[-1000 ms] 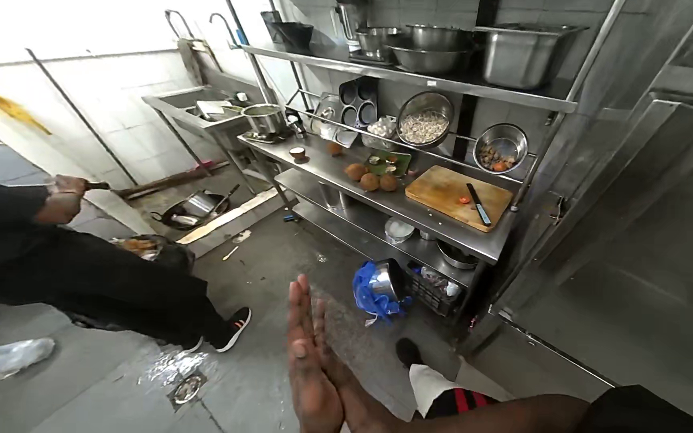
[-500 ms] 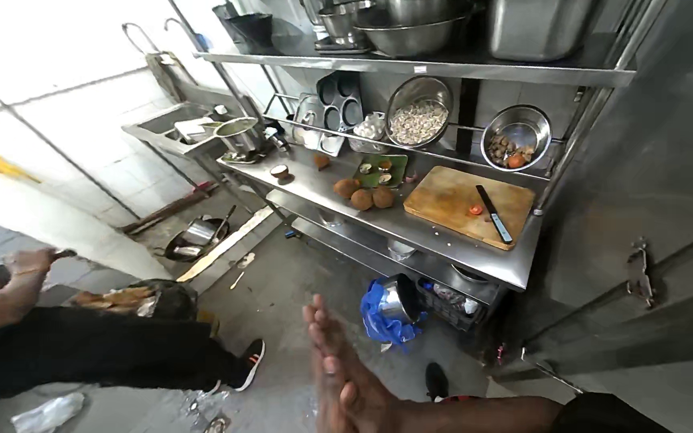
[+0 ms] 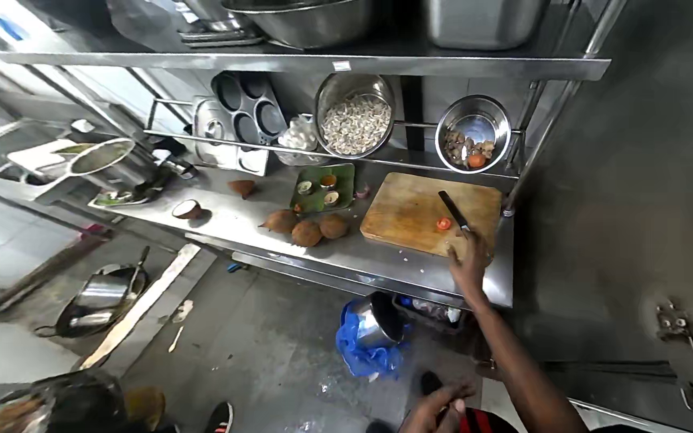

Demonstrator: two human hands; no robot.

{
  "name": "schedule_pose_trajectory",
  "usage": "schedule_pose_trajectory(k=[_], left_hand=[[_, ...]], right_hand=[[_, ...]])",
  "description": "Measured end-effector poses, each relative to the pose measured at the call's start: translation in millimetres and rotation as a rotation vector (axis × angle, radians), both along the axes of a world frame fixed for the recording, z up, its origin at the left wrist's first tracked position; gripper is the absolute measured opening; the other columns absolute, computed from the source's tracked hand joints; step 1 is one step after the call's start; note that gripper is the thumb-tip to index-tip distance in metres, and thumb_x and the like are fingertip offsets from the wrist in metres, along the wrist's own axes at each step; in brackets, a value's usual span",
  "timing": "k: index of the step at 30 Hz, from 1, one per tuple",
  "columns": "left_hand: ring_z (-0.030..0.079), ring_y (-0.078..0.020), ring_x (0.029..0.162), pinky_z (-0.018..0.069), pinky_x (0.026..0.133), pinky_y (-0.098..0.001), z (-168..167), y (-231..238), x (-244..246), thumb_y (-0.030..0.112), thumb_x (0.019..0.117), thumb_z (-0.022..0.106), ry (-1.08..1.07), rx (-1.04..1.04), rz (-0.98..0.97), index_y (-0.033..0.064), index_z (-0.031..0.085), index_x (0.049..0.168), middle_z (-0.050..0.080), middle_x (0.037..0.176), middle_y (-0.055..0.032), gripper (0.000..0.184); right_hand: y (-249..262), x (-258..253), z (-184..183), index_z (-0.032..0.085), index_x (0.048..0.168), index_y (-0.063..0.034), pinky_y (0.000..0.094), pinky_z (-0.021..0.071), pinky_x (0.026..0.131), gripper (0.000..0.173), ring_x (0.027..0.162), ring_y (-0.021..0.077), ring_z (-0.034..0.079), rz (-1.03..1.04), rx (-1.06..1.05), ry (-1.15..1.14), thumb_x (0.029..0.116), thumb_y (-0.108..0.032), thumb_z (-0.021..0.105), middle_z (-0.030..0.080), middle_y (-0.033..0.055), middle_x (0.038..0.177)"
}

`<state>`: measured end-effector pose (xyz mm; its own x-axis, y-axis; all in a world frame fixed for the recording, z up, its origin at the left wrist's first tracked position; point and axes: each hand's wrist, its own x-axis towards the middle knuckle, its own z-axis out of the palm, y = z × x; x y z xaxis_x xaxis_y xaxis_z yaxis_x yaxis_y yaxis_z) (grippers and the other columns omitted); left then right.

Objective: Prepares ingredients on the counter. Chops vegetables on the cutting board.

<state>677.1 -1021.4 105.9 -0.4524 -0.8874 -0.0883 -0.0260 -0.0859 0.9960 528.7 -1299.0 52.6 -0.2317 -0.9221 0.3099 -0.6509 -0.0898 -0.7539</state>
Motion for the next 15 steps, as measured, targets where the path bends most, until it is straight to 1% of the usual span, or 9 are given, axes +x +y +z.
schedule_pose_trajectory(k=[1, 3, 6, 7, 8, 11, 12, 13, 15], left_hand=[[0.062, -0.0206, 0.129, 0.0516, 0.112, -0.0434, -6, -5, 4, 0.021, 0.1107, 0.045, -0.063, 0.009, -0.042, 0.0058, 0.056, 0.146, 0.065, 0.14, -0.0063, 0.04], [0.064, -0.017, 0.126, 0.0538, 0.109, -0.0415, -12, -18, 17, 0.025, 0.1098, 0.048, -0.149, 0.02, -0.075, 0.0089, 0.058, 0.144, 0.066, 0.138, -0.004, 0.039], [0.066, -0.0154, 0.121, 0.0552, 0.106, -0.0402, -15, -36, 43, 0.025, 0.1086, 0.05, -0.176, 0.046, -0.053, 0.0103, 0.061, 0.142, 0.068, 0.135, -0.0027, 0.038], [0.066, -0.0154, 0.12, 0.0553, 0.106, -0.04, -17, -43, 53, 0.024, 0.1087, 0.05, -0.17, 0.046, -0.05, 0.0098, 0.061, 0.141, 0.068, 0.133, -0.0029, 0.037], [0.066, -0.0157, 0.12, 0.0549, 0.106, -0.0401, -18, -49, 64, 0.024, 0.1089, 0.05, -0.161, 0.046, -0.056, 0.0091, 0.061, 0.141, 0.069, 0.133, -0.0032, 0.037], [0.065, -0.0164, 0.123, 0.0544, 0.107, -0.0402, -25, -68, 108, 0.025, 0.1098, 0.048, -0.135, 0.06, -0.109, 0.0086, 0.06, 0.141, 0.068, 0.134, -0.0031, 0.038], [0.066, -0.0163, 0.122, 0.0553, 0.105, -0.0397, -24, -75, 124, 0.024, 0.1097, 0.047, -0.14, 0.063, -0.103, 0.009, 0.061, 0.141, 0.069, 0.134, -0.0029, 0.037], [0.066, -0.017, 0.121, 0.0555, 0.105, -0.0401, -26, -82, 140, 0.022, 0.1094, 0.048, -0.143, 0.056, -0.088, 0.008, 0.061, 0.14, 0.069, 0.133, -0.0038, 0.036], [0.067, -0.0202, 0.12, 0.0548, 0.107, -0.0419, -37, -97, 171, 0.018, 0.1088, 0.048, -0.127, 0.043, -0.05, 0.005, 0.062, 0.138, 0.07, 0.13, -0.0068, 0.035]], right_hand=[[-17, -17, -11, 0.057, 0.144, -0.0134, 0.0618, 0.0454, 0.105, 0.06, 0.13, 0.0392, 0.055, -0.083, 0.023, 0.143, 0.0924, -0.039, 0.072, 0.058, 0.0188, 0.141], [-37, -42, -23, 0.059, 0.141, -0.0123, 0.0653, 0.0468, 0.099, 0.06, 0.123, 0.0435, 0.058, -0.143, 0.179, 0.333, 0.0897, -0.039, 0.074, 0.061, 0.0218, 0.134], [-48, -52, -37, 0.062, 0.138, -0.014, 0.0661, 0.0475, 0.1, 0.052, 0.123, 0.0428, 0.059, -0.114, 0.328, 0.47, 0.0917, -0.036, 0.073, 0.061, 0.0207, 0.136], [-48, -49, -35, 0.063, 0.137, -0.0131, 0.0657, 0.0474, 0.099, 0.049, 0.123, 0.0427, 0.059, -0.111, 0.341, 0.492, 0.0929, -0.033, 0.073, 0.06, 0.021, 0.137], [-48, -45, -32, 0.064, 0.135, -0.0097, 0.0663, 0.0471, 0.099, 0.045, 0.122, 0.0441, 0.059, -0.104, 0.355, 0.505, 0.0942, -0.028, 0.071, 0.059, 0.023, 0.137], [-43, -29, -26, 0.065, 0.131, -0.0068, 0.0631, 0.0463, 0.102, 0.04, 0.122, 0.0424, 0.06, -0.156, 0.449, 0.539, 0.0954, -0.025, 0.067, 0.061, 0.0228, 0.133], [-37, -21, -20, 0.065, 0.129, -0.007, 0.0632, 0.0471, 0.101, 0.038, 0.12, 0.0426, 0.061, -0.173, 0.467, 0.508, 0.096, -0.025, 0.066, 0.063, 0.023, 0.13], [-30, -14, -15, 0.066, 0.128, -0.0056, 0.0646, 0.0491, 0.095, 0.037, 0.114, 0.0446, 0.063, -0.181, 0.468, 0.452, 0.0966, -0.025, 0.066, 0.064, 0.0244, 0.125], [-20, -2, -8, 0.065, 0.128, -0.0055, 0.0636, 0.0534, 0.088, 0.036, 0.108, 0.043, 0.066, -0.204, 0.546, 0.35, 0.0996, -0.027, 0.059, 0.067, 0.0224, 0.122]])
